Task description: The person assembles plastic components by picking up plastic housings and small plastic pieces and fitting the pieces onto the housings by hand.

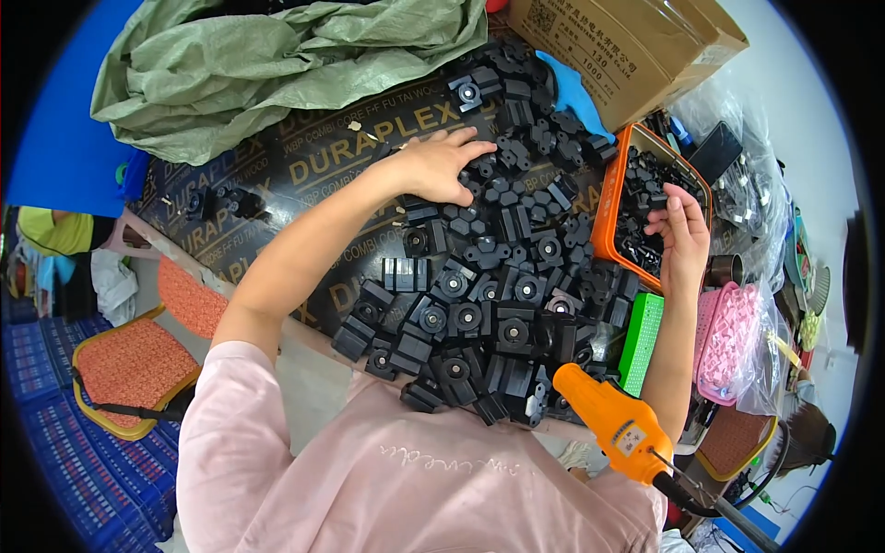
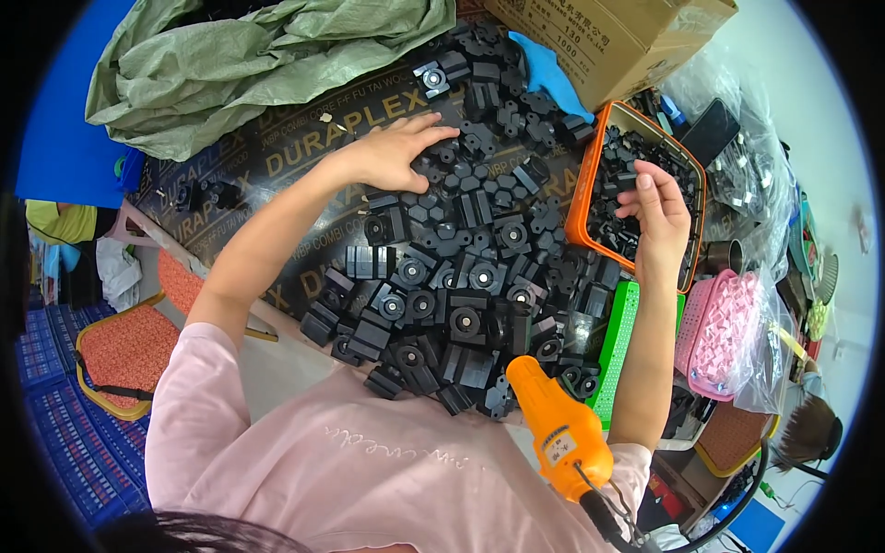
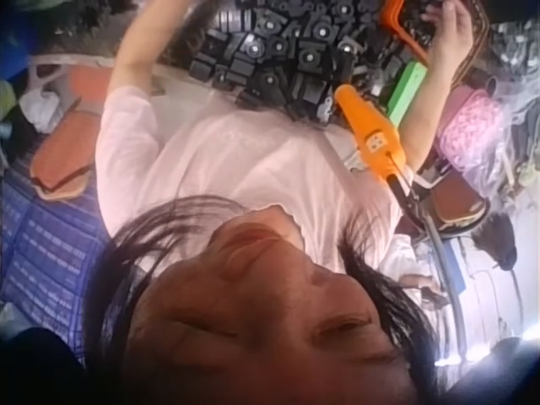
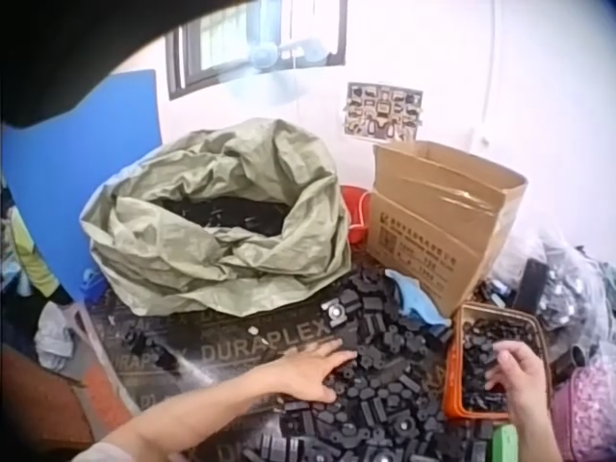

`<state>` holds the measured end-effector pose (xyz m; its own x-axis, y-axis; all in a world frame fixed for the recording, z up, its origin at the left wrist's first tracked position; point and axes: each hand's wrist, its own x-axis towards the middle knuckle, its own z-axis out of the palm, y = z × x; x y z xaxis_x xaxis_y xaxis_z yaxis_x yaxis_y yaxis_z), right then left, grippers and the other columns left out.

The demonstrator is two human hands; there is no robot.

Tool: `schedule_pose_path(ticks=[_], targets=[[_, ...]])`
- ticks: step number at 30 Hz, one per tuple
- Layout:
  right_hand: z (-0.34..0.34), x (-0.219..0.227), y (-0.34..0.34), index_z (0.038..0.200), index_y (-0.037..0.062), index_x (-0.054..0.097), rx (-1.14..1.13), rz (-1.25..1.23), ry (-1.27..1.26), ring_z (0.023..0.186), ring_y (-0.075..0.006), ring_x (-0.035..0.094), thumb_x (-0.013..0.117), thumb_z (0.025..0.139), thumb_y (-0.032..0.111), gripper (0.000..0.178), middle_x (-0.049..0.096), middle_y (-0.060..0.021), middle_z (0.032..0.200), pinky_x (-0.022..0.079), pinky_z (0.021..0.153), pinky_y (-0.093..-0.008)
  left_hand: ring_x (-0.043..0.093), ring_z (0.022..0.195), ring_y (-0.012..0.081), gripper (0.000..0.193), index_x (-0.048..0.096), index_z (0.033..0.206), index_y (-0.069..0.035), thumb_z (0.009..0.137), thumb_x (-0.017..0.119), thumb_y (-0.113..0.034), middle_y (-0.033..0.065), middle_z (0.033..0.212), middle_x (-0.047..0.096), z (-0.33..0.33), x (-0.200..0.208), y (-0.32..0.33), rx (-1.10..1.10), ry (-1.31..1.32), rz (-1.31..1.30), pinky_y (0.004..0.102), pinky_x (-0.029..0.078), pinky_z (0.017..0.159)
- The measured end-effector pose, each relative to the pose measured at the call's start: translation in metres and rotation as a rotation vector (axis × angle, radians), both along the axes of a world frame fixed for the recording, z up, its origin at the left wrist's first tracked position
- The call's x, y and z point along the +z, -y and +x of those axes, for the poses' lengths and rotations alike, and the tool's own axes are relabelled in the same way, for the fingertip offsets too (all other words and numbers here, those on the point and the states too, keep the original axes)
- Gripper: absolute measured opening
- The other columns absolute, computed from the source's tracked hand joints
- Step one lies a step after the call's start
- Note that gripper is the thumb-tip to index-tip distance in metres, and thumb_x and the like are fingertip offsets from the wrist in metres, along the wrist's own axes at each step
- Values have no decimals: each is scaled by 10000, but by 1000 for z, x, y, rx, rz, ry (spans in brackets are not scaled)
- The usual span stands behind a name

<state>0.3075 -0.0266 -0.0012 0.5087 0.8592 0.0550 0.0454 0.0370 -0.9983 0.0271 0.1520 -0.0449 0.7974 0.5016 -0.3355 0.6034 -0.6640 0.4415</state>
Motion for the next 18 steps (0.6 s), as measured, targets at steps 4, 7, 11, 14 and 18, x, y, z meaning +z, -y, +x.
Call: schedule_pose_path(ticks=[4,7,11,14,18], targets=[[-15,3,2,1104,-1,532,91,-27,-81,705,-83,554,547,876,145,272,576,-30,787,456,615,-214,250,1288,336,821,286,1350,-157,636,667,-297,158,1430,182,9,1,16,63,-36,98,542,293,956],[-28,5,3,1107,-8,528,135,-33,-104,716,-85,558,554,861,95,268,590,-47,809,457,630,-210,312,1245,325,814,331,1324,-120,632,685,-361,169,1364,292,8,-15,18,142,108,209,521,304,941],[-38,10,6,1091,-10,530,183,-28,-107,703,-90,566,558,850,64,254,596,-46,808,455,632,-205,365,1191,303,790,371,1286,-103,620,703,-367,157,1254,392,9,-15,18,172,156,231,504,332,904],[-46,12,7,1059,2,519,207,-24,-156,715,-103,580,566,836,41,231,599,-57,841,475,640,-221,401,1143,286,744,397,1263,-114,634,712,-353,124,1192,436,7,-13,18,192,171,223,478,331,904],[-52,7,5,1019,12,501,324,-23,-196,797,-157,607,570,813,-10,219,598,-112,954,503,685,-255,423,1115,281,597,445,1196,-131,689,692,-328,85,1153,475,2,-20,20,205,254,277,577,220,971]])
